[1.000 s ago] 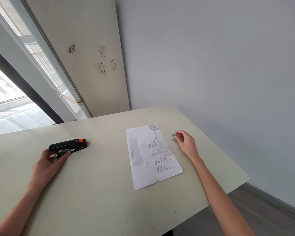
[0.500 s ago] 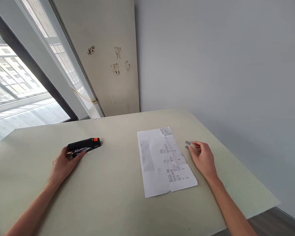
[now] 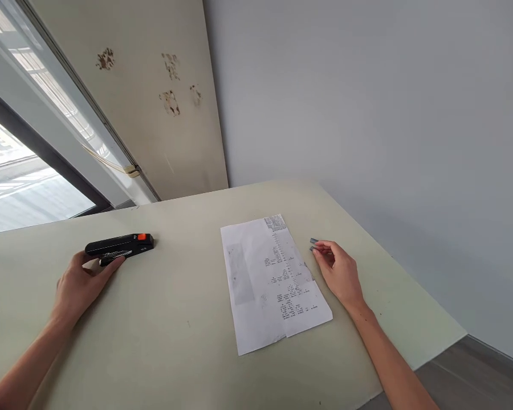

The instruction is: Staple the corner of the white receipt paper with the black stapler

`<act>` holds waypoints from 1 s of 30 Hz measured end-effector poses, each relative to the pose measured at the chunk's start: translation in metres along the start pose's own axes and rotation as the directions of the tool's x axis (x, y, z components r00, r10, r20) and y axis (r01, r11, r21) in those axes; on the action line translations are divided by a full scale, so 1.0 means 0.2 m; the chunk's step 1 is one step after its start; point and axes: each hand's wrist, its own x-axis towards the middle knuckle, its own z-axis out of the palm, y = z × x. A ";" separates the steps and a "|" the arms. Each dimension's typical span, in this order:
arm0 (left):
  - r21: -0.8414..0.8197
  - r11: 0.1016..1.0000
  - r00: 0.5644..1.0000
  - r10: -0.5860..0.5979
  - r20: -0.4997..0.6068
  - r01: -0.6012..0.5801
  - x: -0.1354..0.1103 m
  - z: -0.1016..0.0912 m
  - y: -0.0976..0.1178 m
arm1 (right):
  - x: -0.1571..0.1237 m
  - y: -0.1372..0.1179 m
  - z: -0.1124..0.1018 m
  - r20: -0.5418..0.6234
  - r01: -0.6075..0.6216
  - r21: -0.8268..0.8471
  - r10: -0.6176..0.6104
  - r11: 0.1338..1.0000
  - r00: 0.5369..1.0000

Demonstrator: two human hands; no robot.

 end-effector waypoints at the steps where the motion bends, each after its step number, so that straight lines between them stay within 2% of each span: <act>1: -0.021 0.999 1.000 -0.027 -0.007 0.027 -0.02 0.00 0.00 | 0.00 -0.02 0.00 0.015 0.016 -0.002 -0.016 1.000 1.000; 3: -0.080 0.993 0.996 -0.090 -0.023 0.088 -0.07 0.01 0.00 | -0.01 -0.05 0.01 0.050 0.077 -0.020 -0.076 0.997 0.996; 5: -0.136 0.987 0.991 -0.099 -0.089 0.086 -0.15 0.02 0.00 | -0.02 -0.07 0.02 0.082 0.154 -0.039 -0.150 0.987 0.985; 6: -0.149 0.988 0.988 -0.070 -0.137 0.049 -0.20 0.04 0.00 | -0.03 -0.08 0.02 0.097 0.192 -0.044 -0.187 0.980 0.978; 7: -0.142 0.989 0.978 0.009 -0.208 -0.039 -0.25 0.06 0.01 | -0.03 -0.08 0.03 0.110 0.226 -0.049 -0.219 0.973 0.969; 8: -0.108 0.979 0.952 0.138 -0.272 -0.172 -0.31 0.08 0.02 | -0.03 -0.08 0.03 0.120 0.252 -0.052 -0.245 0.966 0.962; 10: -0.008 0.886 0.859 0.447 -0.249 -0.463 -0.44 0.12 0.05 | -0.04 -0.08 0.04 0.131 0.281 -0.058 -0.272 0.958 0.953; 11: 0.032 0.821 0.805 0.566 -0.176 -0.571 -0.50 0.14 0.08 | -0.04 -0.08 0.04 0.135 0.285 -0.059 -0.275 0.957 0.952; 13: 0.030 0.664 0.663 0.748 -0.043 -0.747 -0.62 0.18 0.15 | -0.04 -0.07 0.04 0.143 0.285 -0.058 -0.275 0.957 0.951; 14: -0.010 0.595 0.595 0.804 0.021 -0.804 -0.66 0.20 0.19 | -0.04 -0.08 0.04 0.152 0.289 -0.053 -0.279 0.956 0.948; 17: -0.157 0.456 0.436 0.888 0.143 -0.876 -0.75 0.25 0.32 | -0.05 -0.08 0.04 0.198 0.296 -0.022 -0.286 0.955 0.938; 20: -0.224 0.353 0.300 0.923 0.240 -0.908 -0.77 0.27 0.42 | -0.05 -0.08 0.04 0.241 0.251 0.025 -0.249 0.968 0.938; 22: -0.228 0.307 0.236 0.927 0.293 -0.924 -0.77 0.27 0.44 | -0.04 -0.08 0.03 0.230 0.204 0.056 -0.211 0.977 0.950; 23: -0.222 0.294 0.219 0.926 0.307 -0.930 -0.78 0.26 0.44 | -0.04 -0.08 0.03 0.214 0.182 0.068 -0.193 0.981 0.958; 25: -0.208 0.292 0.219 0.924 0.314 -0.934 -0.80 0.25 0.41 | -0.04 -0.08 0.03 0.185 0.148 0.082 -0.161 0.986 0.969; 28: -0.237 0.328 0.270 0.931 0.245 -0.914 -0.83 0.24 0.32 | -0.04 -0.09 0.03 0.155 0.119 0.093 -0.132 0.989 0.979; 30: -0.278 0.370 0.330 0.926 0.180 -0.886 -0.84 0.23 0.27 | -0.04 -0.10 0.03 0.152 0.092 0.097 -0.106 0.991 0.983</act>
